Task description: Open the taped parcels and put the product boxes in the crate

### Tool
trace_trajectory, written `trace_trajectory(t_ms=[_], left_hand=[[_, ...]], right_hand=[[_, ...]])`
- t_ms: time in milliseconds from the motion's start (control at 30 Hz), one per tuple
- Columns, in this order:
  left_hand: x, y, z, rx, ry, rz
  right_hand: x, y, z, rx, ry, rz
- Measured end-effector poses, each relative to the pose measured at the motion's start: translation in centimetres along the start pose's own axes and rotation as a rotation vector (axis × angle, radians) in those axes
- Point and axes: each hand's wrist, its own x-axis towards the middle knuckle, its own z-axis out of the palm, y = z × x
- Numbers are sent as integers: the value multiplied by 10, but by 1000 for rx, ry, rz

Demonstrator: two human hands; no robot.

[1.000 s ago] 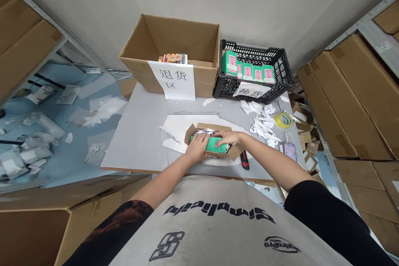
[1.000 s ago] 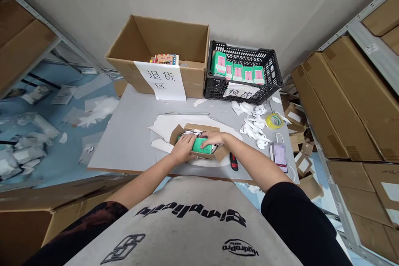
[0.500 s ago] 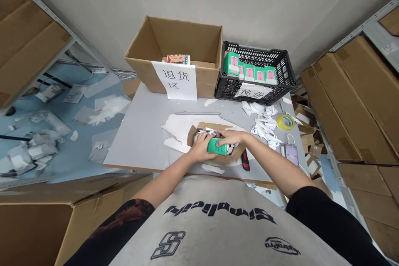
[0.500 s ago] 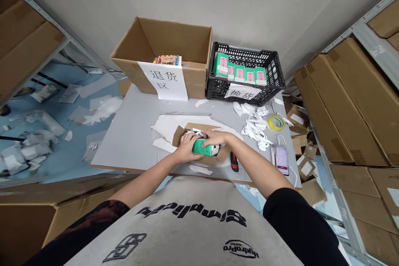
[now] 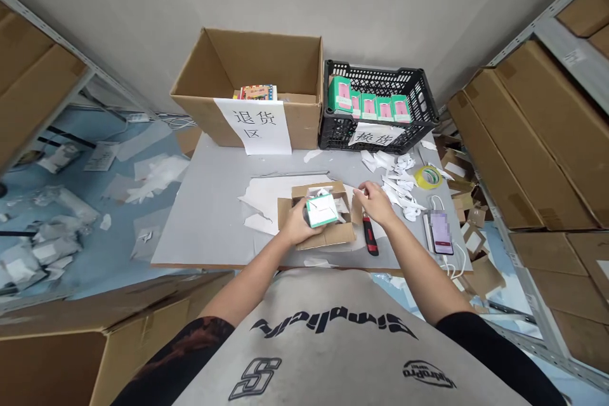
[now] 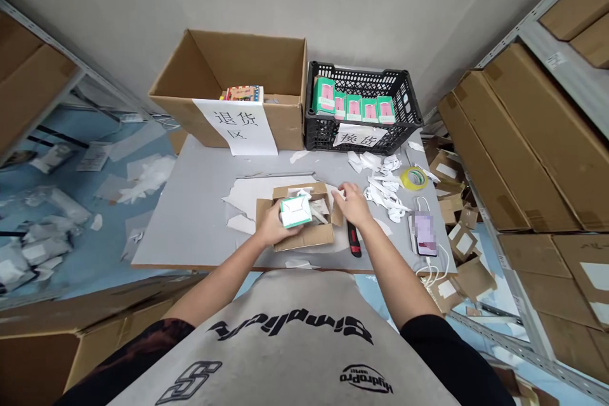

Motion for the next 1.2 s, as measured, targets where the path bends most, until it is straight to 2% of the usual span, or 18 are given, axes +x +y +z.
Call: trace_trajectory(t_ms=[33, 100, 200, 300, 400, 433, 467, 500, 567, 600, 633, 700, 767, 867, 1067, 1133, 1200], left_hand=[[1, 1, -3, -44, 34, -12], [2, 0, -10, -151, 78, -19], [4, -3, -21, -315, 103, -45], [6, -6, -30, -468, 195, -97], [9, -6, -36, -673, 325, -128], [10, -6, -37, -740, 356, -137], [11, -7, -39, -799, 375, -147], [12, -7, -39, -847, 390, -156], [13, -8, -41, -912, 410, -169], [14, -9, -43, -932, 415, -173], [14, -10, -44, -949, 416, -173], [14, -11, -48, -979, 411, -172], [14, -10, -54, -1009, 412, -175], [12, -8, -64, -1053, 439, -168], [5, -7, -93, -1106, 487, -135], [3, -8, -103, -1109, 528, -118], [3, -10, -111, -1118, 567, -104]], right_hand=[[-2, 9, 8, -44, 15, 26], [-5, 21, 26, -81, -48, 4], [-10, 22, 44, -80, -43, -78], [-26, 18, 45, -23, 79, -64], [-63, 20, 41, -27, 204, 98], [-79, 21, 42, -59, 188, 113], [-94, 20, 44, -87, 116, 65], [-108, 17, 48, -96, -13, -20], [-126, 2, 60, -73, -344, -176], [-130, -8, 66, -51, -476, -211], [-131, -20, 71, -33, -564, -218], [-127, -42, 79, -17, -619, -194], [-122, -60, 83, -14, -599, -179], [-121, -71, 81, -8, -565, -193], [-126, -62, 59, -18, -519, -243], [-113, -57, 46, -41, -430, -267], [-91, -54, 33, -111, -284, -286]])
